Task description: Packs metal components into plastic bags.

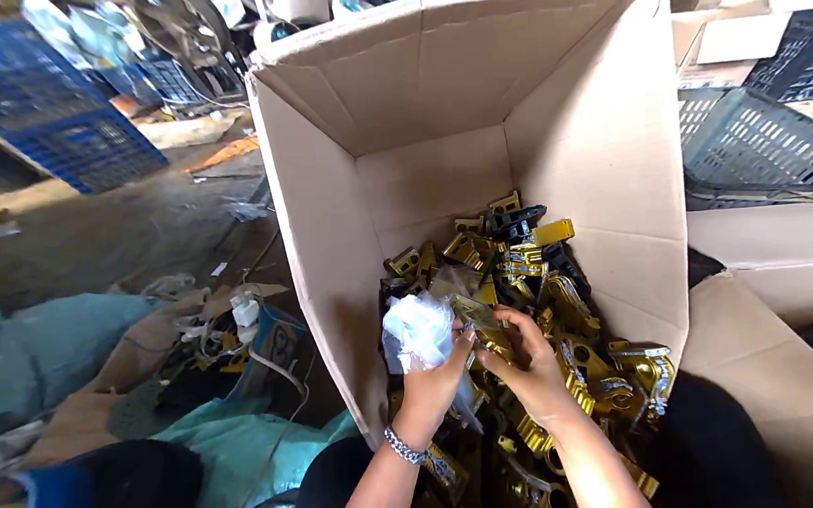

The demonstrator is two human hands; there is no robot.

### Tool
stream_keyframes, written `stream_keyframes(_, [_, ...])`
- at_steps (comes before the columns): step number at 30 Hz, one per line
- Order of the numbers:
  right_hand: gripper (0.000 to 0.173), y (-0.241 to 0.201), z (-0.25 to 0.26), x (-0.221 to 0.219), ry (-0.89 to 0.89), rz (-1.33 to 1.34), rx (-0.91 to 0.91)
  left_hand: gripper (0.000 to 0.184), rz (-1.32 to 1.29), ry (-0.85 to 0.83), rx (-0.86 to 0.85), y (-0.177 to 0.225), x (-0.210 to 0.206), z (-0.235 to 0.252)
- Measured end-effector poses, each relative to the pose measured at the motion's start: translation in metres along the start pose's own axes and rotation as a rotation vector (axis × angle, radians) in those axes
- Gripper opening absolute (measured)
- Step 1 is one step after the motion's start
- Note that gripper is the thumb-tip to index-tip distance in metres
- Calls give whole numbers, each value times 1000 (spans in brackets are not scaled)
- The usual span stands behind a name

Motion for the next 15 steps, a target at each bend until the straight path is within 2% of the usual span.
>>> stream_keyframes(3, [58, 9, 2, 0, 52, -246, 182, 39, 67, -37, -4, -4, 3, -3])
stream_keyframes(5, [56, 9, 2, 0, 74, -408, 288, 45, 165, -102, -74, -8, -1, -12])
stream_keyframes(8, [41, 12, 4, 4, 49, -513, 281, 54, 338, -219, -260, -14, -1, -16])
stream_keyframes(10, [23, 14, 5, 20, 7, -566, 194, 55, 344, -240, -225, -16, 14, -9])
stream_keyframes(11, [15, 14, 1, 34, 17, -482, 149, 51, 303, -221, -158, -12, 22, -6])
stream_keyframes(12, [10, 13, -4, 51, 58, -279, 131, 48, 244, -204, -79, -4, 30, -2])
stream_keyframes(13, [10, 10, -8, 68, 120, 35, 169, 45, 188, -189, -6, 6, 36, 3])
stream_keyframes(15, [12, -1, -14, 93, 273, 777, 426, 33, 103, -174, 97, 15, 42, 8])
Point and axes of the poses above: each hand's wrist, its own z-axis towards the middle knuckle, its own x-axis out of the back of the hand, y = z × x, the point moved 1 cm from there along z, towards the middle knuckle, and after that the axes turned 11 degrees about -y, right-handed, at the moved point
